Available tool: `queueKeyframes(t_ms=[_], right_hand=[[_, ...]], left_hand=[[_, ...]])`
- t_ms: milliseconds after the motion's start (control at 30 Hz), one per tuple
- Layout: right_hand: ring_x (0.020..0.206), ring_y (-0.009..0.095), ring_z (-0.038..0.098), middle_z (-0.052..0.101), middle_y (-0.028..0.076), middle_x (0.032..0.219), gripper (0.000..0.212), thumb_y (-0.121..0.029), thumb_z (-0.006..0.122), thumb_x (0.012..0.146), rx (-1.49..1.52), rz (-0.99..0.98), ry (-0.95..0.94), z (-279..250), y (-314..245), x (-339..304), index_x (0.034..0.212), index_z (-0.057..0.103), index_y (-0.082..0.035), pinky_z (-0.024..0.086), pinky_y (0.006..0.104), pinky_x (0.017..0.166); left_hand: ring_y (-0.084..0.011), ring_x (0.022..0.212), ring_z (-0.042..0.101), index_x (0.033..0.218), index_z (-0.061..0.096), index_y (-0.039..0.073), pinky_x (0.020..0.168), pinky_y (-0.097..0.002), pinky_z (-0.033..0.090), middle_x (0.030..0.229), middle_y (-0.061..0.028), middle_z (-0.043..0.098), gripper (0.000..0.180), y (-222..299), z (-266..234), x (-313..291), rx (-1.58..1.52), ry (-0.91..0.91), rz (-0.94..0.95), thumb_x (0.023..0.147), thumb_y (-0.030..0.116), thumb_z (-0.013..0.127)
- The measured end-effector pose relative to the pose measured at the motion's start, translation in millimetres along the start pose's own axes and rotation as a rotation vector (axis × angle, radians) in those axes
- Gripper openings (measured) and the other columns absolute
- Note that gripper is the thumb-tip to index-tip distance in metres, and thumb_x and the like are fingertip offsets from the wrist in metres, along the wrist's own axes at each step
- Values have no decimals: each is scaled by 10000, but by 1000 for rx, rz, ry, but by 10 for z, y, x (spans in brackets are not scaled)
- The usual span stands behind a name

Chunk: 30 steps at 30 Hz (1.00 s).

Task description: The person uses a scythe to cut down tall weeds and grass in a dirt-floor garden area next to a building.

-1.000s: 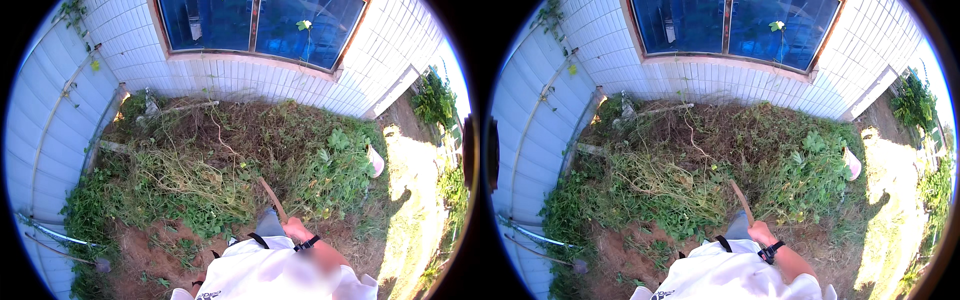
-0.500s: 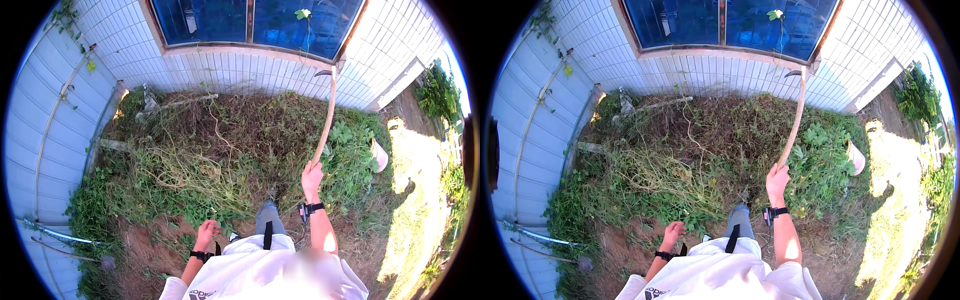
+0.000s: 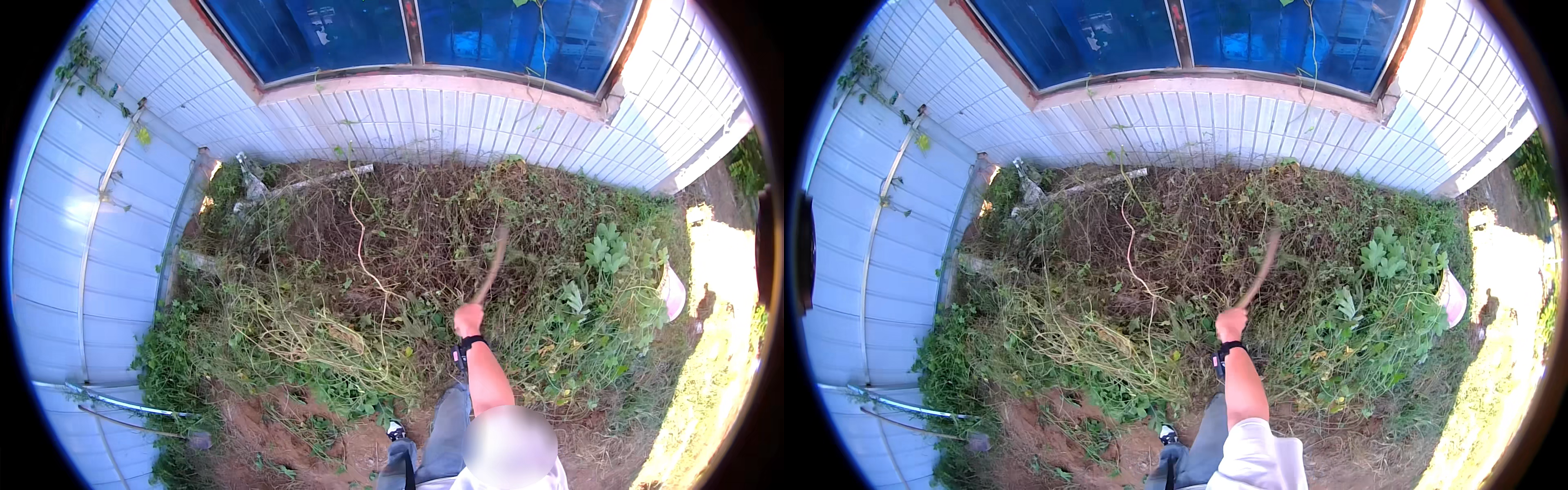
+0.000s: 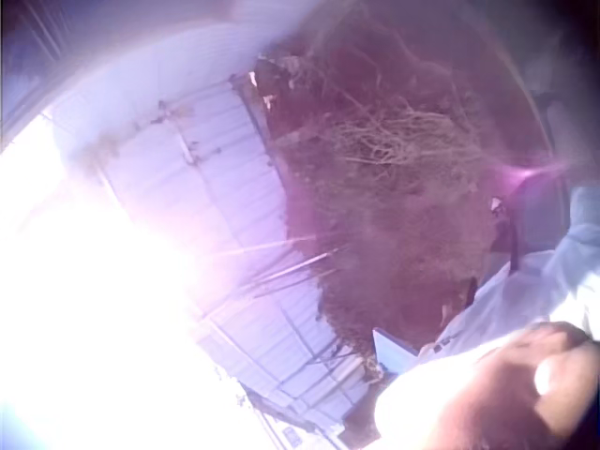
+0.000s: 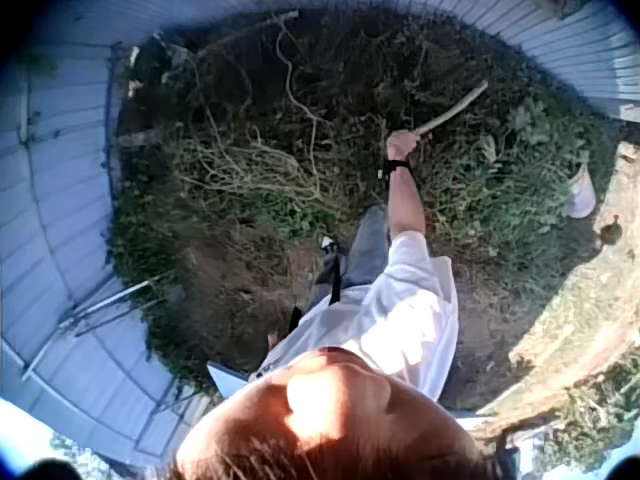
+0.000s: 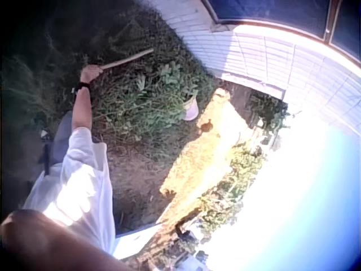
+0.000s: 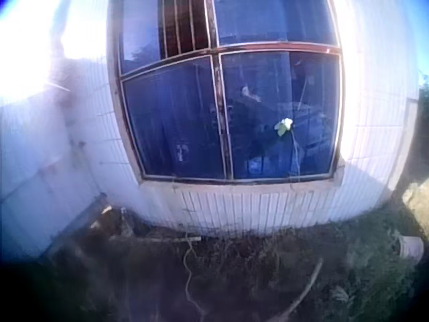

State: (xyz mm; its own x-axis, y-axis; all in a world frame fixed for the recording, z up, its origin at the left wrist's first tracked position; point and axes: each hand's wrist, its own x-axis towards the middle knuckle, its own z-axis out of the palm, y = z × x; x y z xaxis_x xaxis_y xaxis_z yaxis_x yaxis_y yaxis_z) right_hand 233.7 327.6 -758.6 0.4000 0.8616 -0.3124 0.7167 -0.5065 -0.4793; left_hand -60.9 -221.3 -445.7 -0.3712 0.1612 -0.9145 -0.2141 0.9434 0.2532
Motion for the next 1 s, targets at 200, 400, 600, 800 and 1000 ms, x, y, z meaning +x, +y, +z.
queueKeyframes(t_ms=[200, 400, 600, 800, 1000], right_hand=[[400, 254, 555, 564, 138, 517, 158, -44, 532, 752, 379, 123, -829, 493, -888, -748, 601, 530, 1, 395, 389, 345], [398, 196, 487, 488, 80, 531, 184, -61, 516, 868, 752, 485, -899, -834, -799, -1089, 693, 469, -27, 342, 345, 347], [389, 134, 385, 392, 3, 532, 372, -436, 504, 946, 919, 707, -693, -1711, -306, -1895, 788, 437, -106, 352, 279, 363], [427, 110, 401, 434, 3, 569, 255, -303, 449, 991, 889, 616, -662, -2727, 596, -3313, 843, 431, -96, 352, 266, 377], [388, 90, 355, 384, -24, 539, 338, -329, 472, 979, 707, 576, -500, -3708, 521, -4781, 777, 433, -61, 331, 237, 363]], left_hand=[[-145, 767, 635, 1082, 573, 7, 688, -276, 512, 880, -84, 678, 243, 485, 980, 95, -141, -83, 222, 947, 204, 527], [-207, 832, 677, 1077, 573, 8, 757, -306, 522, 926, -132, 689, 241, 1566, 1802, 322, 225, -172, 667, 932, 194, 523], [-207, 838, 676, 1088, 574, 19, 753, -311, 521, 933, -127, 690, 249, 1725, 1776, 254, 234, -298, 823, 906, 185, 539], [-121, 758, 610, 1085, 578, 15, 701, -269, 499, 940, -72, 667, 285, 1450, 1473, 202, 103, -722, 568, 967, 242, 452], [-126, 731, 586, 1072, 585, 33, 672, -270, 483, 918, -54, 656, 306, 1403, 1444, -282, 459, -958, 714, 972, 292, 455]])
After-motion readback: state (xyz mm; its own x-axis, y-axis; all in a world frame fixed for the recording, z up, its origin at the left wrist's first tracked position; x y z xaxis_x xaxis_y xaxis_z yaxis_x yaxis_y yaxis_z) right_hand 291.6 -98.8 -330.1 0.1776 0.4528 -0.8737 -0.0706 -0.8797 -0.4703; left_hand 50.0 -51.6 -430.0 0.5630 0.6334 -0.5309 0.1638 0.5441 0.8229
